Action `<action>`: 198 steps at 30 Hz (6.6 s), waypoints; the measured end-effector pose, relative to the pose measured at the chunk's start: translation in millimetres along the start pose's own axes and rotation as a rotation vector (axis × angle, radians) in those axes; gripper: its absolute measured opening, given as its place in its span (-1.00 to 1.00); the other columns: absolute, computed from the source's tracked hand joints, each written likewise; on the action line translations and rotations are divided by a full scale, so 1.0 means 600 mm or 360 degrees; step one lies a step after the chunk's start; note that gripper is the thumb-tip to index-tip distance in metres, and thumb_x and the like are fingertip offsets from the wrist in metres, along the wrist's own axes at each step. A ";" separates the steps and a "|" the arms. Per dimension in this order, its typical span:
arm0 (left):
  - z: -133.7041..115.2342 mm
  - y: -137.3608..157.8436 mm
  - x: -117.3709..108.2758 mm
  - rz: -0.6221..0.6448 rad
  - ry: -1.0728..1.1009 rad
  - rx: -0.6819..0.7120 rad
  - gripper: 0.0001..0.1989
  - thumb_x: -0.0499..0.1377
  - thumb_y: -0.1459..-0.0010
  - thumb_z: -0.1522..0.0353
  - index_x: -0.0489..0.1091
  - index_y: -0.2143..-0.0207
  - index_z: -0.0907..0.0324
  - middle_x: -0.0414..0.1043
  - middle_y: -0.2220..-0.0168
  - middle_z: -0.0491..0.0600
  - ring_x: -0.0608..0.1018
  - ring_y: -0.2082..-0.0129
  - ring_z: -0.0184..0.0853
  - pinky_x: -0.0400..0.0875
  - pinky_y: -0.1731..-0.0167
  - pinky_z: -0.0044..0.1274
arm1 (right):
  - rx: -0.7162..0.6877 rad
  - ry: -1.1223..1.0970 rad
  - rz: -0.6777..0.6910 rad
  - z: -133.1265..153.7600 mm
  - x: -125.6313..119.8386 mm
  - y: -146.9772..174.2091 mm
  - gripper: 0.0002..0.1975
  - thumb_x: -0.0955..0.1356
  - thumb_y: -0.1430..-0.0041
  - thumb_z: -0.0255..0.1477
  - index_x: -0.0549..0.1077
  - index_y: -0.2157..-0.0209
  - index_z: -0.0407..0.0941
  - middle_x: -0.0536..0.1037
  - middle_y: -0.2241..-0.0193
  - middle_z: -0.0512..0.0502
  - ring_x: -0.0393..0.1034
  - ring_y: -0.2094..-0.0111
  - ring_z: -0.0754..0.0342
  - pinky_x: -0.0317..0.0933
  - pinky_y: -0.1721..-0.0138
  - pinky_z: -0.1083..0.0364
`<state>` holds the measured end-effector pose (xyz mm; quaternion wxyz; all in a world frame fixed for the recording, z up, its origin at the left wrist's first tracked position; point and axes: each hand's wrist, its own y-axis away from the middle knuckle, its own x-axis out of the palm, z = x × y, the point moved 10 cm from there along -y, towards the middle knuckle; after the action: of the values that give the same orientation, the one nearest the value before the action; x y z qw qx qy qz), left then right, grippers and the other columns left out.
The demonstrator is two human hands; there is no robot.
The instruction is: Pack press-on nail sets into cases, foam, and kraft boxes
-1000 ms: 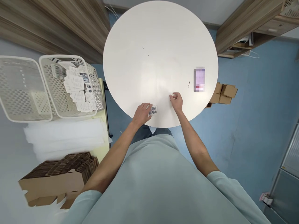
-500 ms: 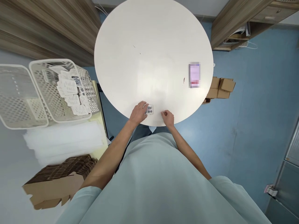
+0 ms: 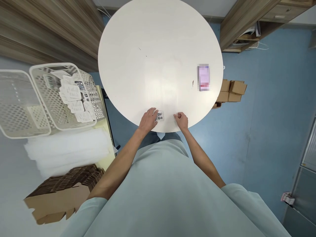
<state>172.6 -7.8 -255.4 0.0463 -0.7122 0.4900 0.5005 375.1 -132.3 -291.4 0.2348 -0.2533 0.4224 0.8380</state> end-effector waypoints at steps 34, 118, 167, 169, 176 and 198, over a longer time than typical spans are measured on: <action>0.138 0.041 0.019 -0.0176 0.0797 -0.0980 -0.80 0.26 -0.29 0.22 0.63 0.20 0.12 0.71 0.10 0.01 0.68 0.05 -0.17 0.50 -0.01 -0.44 | -0.0705 0.0590 0.0335 0.170 0.218 0.131 -0.80 0.31 -0.55 -0.33 0.58 0.09 -0.03 0.57 0.06 -0.18 0.47 0.01 -0.09 0.34 0.04 0.03; 0.106 0.043 0.047 -0.0646 0.1128 -0.1027 -0.47 0.35 -0.27 0.23 0.27 -0.20 0.10 0.57 0.01 0.06 0.67 0.05 -0.14 0.56 -0.01 -0.30 | -0.0616 0.0255 0.0386 0.125 0.096 0.001 -0.70 0.38 -0.41 -0.21 0.59 -0.03 -0.07 0.68 0.04 -0.13 0.58 0.16 -0.01 0.46 0.01 0.02; 0.093 0.047 0.021 -0.0580 0.0797 -0.0992 -0.78 0.23 -0.37 0.15 0.50 0.21 0.09 0.62 0.22 0.08 0.64 0.12 -0.02 0.51 0.06 -0.28 | -0.0839 0.0608 0.0442 0.167 0.097 0.029 -0.60 0.21 -0.59 -0.14 0.58 -0.02 -0.06 0.68 0.01 -0.14 0.60 0.05 -0.05 0.43 0.03 0.03; 0.101 0.036 0.019 -0.0576 0.0781 -0.1045 -0.76 0.24 -0.35 0.14 0.45 0.31 0.09 0.57 0.27 0.07 0.61 0.17 -0.05 0.49 0.10 -0.29 | -0.0796 0.0589 0.0418 0.171 0.101 0.017 -0.63 0.23 -0.58 -0.18 0.59 0.07 -0.06 0.68 0.08 -0.14 0.59 0.09 -0.05 0.42 0.06 0.03; 0.118 0.001 0.013 -0.0507 0.0745 -0.1130 -0.79 0.30 -0.29 0.21 0.47 0.12 0.12 0.54 0.06 0.13 0.59 0.05 0.00 0.50 0.02 -0.19 | -0.0533 0.0690 0.0315 0.176 0.105 -0.027 -0.81 0.39 -0.45 -0.24 0.53 0.06 -0.05 0.67 0.10 -0.17 0.55 0.09 -0.15 0.44 0.07 -0.06; -0.001 0.068 0.057 -0.0172 0.0098 -0.0158 -0.26 0.09 -0.42 0.23 0.08 -0.55 0.29 0.00 -0.57 0.18 0.06 -0.58 0.01 -0.06 -0.52 -0.16 | -0.1525 0.0915 0.0557 0.131 0.151 0.111 -0.40 0.26 -0.49 -0.47 0.21 -0.49 -0.24 0.21 -0.50 -0.41 0.05 -0.54 -0.21 0.18 -0.45 -0.20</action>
<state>143.2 -51.6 -263.8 0.0227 -0.7541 0.4266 0.4989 247.9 -86.6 -268.2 -0.1720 -0.4750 0.0787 0.8594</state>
